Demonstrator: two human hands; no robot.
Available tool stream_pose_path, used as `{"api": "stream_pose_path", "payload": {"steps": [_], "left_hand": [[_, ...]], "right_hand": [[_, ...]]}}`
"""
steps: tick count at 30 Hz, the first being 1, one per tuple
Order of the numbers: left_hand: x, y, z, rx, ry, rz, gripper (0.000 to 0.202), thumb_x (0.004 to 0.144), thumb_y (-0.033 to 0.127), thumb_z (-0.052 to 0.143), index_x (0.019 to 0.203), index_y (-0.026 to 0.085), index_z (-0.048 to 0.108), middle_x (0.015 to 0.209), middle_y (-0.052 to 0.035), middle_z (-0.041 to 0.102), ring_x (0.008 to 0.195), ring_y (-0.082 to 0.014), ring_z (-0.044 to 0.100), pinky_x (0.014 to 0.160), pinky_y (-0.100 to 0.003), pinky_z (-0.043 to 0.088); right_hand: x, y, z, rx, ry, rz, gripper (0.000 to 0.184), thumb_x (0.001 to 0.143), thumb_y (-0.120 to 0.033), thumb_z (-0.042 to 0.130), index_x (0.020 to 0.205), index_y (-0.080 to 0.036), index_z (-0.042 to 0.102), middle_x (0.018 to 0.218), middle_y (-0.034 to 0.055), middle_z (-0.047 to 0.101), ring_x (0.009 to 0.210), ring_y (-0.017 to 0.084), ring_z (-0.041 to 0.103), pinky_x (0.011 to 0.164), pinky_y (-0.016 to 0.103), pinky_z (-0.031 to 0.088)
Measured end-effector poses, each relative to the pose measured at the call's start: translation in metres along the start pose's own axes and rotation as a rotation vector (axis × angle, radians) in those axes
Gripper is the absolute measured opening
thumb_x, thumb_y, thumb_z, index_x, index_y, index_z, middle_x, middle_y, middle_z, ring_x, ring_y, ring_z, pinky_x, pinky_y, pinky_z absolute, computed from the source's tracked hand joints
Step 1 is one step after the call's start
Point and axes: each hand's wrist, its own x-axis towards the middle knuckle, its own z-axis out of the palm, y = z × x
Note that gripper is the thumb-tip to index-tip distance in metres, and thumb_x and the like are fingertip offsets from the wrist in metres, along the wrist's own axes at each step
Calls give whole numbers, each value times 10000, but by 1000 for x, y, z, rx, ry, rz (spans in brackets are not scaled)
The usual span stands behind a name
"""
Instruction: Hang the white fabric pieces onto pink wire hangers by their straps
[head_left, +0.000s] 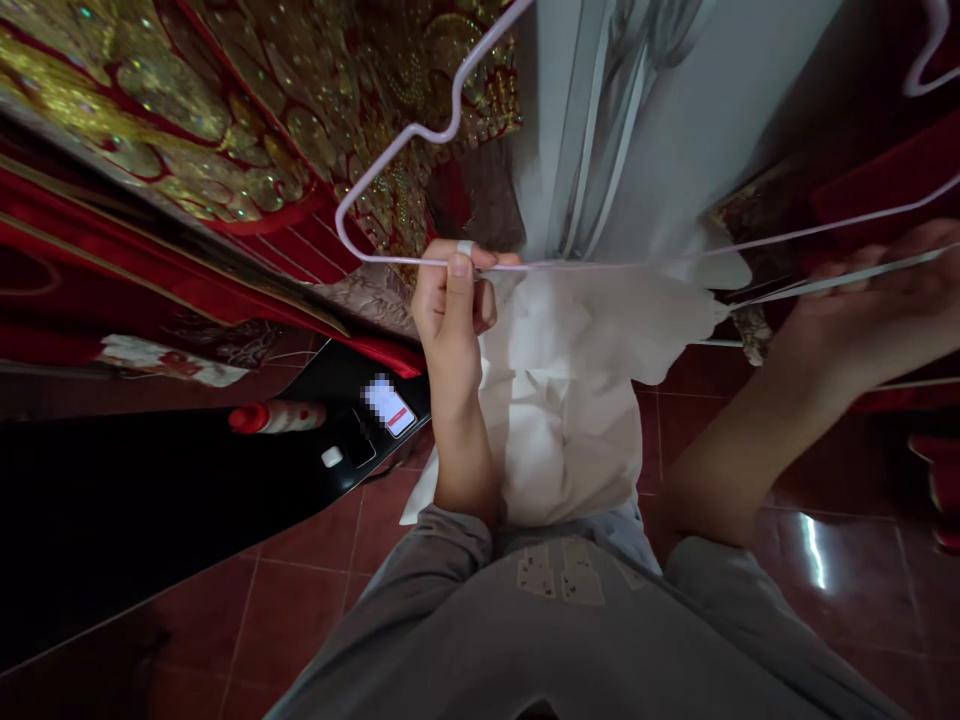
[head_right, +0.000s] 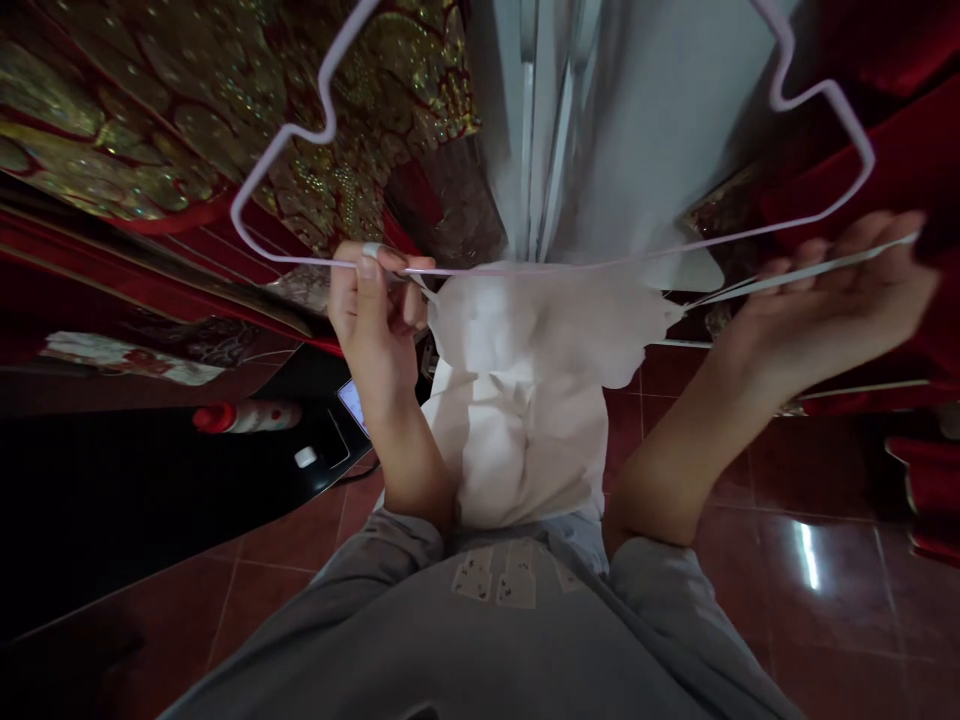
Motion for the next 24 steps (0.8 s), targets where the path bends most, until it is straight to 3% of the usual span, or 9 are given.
{"api": "stream_pose_path", "payload": {"steps": [3,5,8,10,14,18,21,24], "left_hand": [[-1,-2,2,59,16,-45,485,983,718,764,911,244,687,908,-46,800,462,-81,278,468,-310,192],[-1,-4,4,100,25,-67,542,936,787,763,892,254,681,916,-50,799,464,-90,287,465,-314,205],[-2,-9,8,72,29,-75,548,927,803,762,892,262,679,929,-45,794,465,-96,281,459,-308,203],[-2,-11,11,67,33,-78,548,932,800,757,896,258,680,943,-44,791,467,-90,271,460,-299,200],[-6,-8,11,71,39,-61,438,967,696,783,957,264,713,981,-51,808,478,-93,276,470,-309,225],[-8,-7,-8,215,140,26,387,962,639,809,1185,339,710,1119,-22,817,515,-110,385,485,-327,281],[-7,-13,-29,295,230,168,196,1072,413,716,1257,348,717,1198,0,812,575,-94,471,519,-320,276],[-5,-19,-44,362,315,328,196,1135,236,599,1199,286,778,1149,-8,807,725,-106,631,568,-313,313]], "right_hand": [[-15,26,-5,12,-23,-153,446,1044,-94,409,805,-240,755,935,-38,770,590,9,600,548,134,484],[-31,41,-2,-102,-194,-127,353,915,11,536,847,-239,776,828,-43,757,560,36,596,550,157,485],[-62,57,6,-136,-584,-75,183,885,-124,723,971,-256,817,943,-7,810,674,98,687,682,262,588],[-79,62,9,-90,-737,-73,69,932,-287,752,977,-311,798,933,-12,801,707,136,679,760,341,614],[-89,67,9,-41,-688,-111,73,938,-407,755,892,-352,738,813,-18,740,710,170,609,735,385,574],[-73,68,5,-114,-679,-112,155,883,-492,816,881,-370,720,814,-9,712,761,182,612,720,384,572],[-61,68,4,-138,-678,-107,206,863,-527,826,882,-362,706,813,-14,702,777,178,613,708,368,565],[-55,69,4,-159,-705,-96,227,870,-539,836,883,-361,694,814,-17,709,736,161,566,664,347,520]]}}
